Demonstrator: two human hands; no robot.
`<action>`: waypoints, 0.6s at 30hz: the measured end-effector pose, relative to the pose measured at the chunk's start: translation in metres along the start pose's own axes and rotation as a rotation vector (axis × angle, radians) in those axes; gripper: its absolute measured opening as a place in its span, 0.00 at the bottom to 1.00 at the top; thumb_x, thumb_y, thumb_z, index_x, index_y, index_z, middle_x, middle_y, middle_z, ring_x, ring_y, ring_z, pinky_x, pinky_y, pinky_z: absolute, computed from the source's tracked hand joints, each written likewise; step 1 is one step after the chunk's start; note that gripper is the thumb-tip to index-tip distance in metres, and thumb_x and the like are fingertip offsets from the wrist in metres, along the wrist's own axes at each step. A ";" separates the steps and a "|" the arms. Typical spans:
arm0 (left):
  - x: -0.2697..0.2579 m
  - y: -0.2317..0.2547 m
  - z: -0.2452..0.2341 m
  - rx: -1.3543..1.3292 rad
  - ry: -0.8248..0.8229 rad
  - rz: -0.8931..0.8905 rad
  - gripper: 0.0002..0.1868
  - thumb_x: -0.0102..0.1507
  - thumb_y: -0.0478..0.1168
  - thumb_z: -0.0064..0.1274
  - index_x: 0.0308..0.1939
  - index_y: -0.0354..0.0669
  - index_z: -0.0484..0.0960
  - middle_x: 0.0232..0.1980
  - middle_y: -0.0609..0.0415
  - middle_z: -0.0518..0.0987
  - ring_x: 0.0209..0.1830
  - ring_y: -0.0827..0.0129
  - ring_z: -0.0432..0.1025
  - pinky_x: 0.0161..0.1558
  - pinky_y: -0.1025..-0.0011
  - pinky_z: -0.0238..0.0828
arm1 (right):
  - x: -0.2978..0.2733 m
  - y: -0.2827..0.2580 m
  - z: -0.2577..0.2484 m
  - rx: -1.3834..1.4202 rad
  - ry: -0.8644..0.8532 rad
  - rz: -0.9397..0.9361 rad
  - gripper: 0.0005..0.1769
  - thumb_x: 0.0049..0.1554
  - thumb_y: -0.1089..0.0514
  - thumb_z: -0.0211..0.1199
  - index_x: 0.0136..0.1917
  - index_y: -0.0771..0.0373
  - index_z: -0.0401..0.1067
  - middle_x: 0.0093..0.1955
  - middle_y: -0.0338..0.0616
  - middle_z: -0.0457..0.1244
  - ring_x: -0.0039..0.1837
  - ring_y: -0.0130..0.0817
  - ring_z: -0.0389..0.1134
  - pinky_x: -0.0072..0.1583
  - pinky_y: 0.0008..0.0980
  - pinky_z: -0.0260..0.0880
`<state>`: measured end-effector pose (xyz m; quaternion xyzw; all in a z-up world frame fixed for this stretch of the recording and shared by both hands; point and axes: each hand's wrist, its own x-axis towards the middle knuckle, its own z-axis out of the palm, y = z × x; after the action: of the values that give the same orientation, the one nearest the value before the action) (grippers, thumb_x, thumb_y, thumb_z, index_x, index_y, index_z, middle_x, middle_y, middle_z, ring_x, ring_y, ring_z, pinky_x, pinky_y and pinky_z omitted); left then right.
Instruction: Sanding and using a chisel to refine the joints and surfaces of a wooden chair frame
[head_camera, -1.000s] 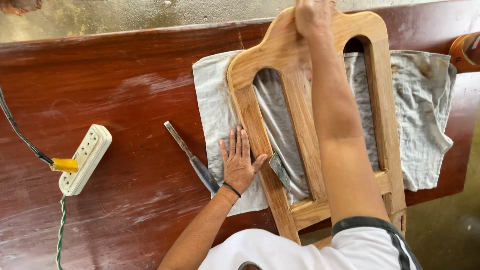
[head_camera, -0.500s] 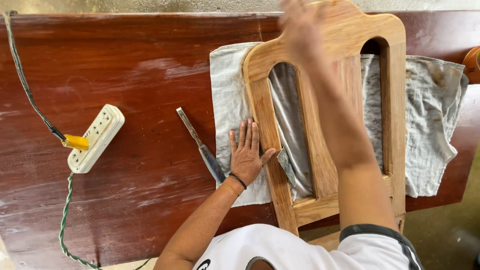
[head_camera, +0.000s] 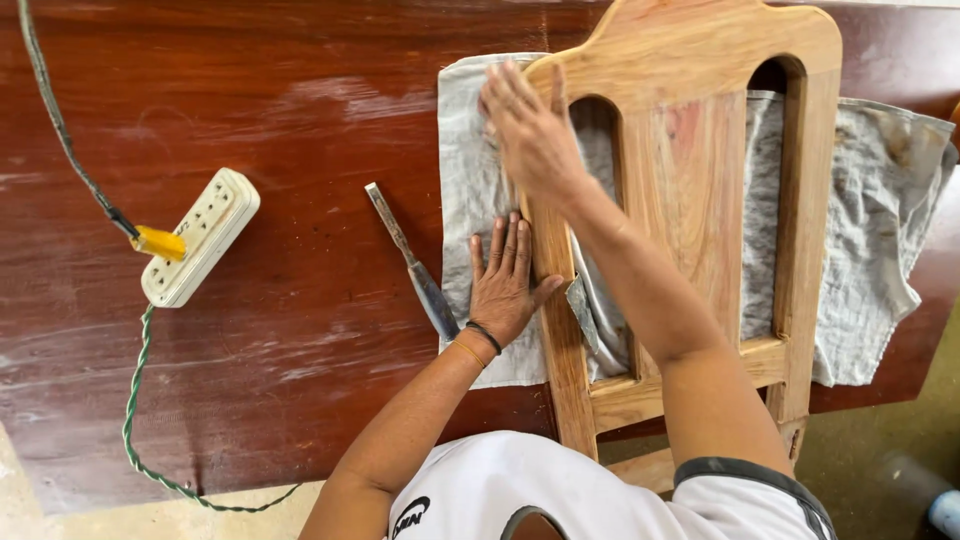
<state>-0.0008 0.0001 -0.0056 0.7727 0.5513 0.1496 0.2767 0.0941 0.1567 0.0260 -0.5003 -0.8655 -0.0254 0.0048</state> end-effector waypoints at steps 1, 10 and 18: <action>0.003 -0.003 0.000 0.001 0.001 -0.007 0.42 0.56 0.63 0.34 0.62 0.38 0.44 0.67 0.50 0.44 0.68 0.59 0.38 0.63 0.50 0.27 | 0.015 0.011 0.007 0.004 0.000 -0.006 0.23 0.59 0.54 0.42 0.67 0.57 0.48 0.70 0.37 0.41 0.72 0.29 0.33 0.65 0.41 0.06; 0.001 -0.005 0.003 0.035 0.041 0.011 0.42 0.57 0.64 0.31 0.63 0.39 0.40 0.67 0.49 0.42 0.68 0.60 0.36 0.64 0.50 0.26 | -0.008 -0.012 -0.007 0.211 0.046 -0.024 0.24 0.54 0.62 0.53 0.63 0.70 0.57 0.68 0.47 0.45 0.70 0.39 0.38 0.65 0.49 0.23; -0.001 -0.002 -0.004 0.022 0.010 0.024 0.42 0.58 0.63 0.33 0.63 0.40 0.39 0.67 0.50 0.42 0.69 0.59 0.36 0.65 0.52 0.27 | 0.013 -0.016 -0.034 0.235 -0.214 0.108 0.23 0.59 0.62 0.32 0.68 0.68 0.41 0.70 0.54 0.33 0.70 0.48 0.28 0.63 0.53 0.15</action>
<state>-0.0050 0.0010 -0.0037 0.7815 0.5449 0.1507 0.2638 0.0733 0.1589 0.0597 -0.5418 -0.8300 0.1298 -0.0277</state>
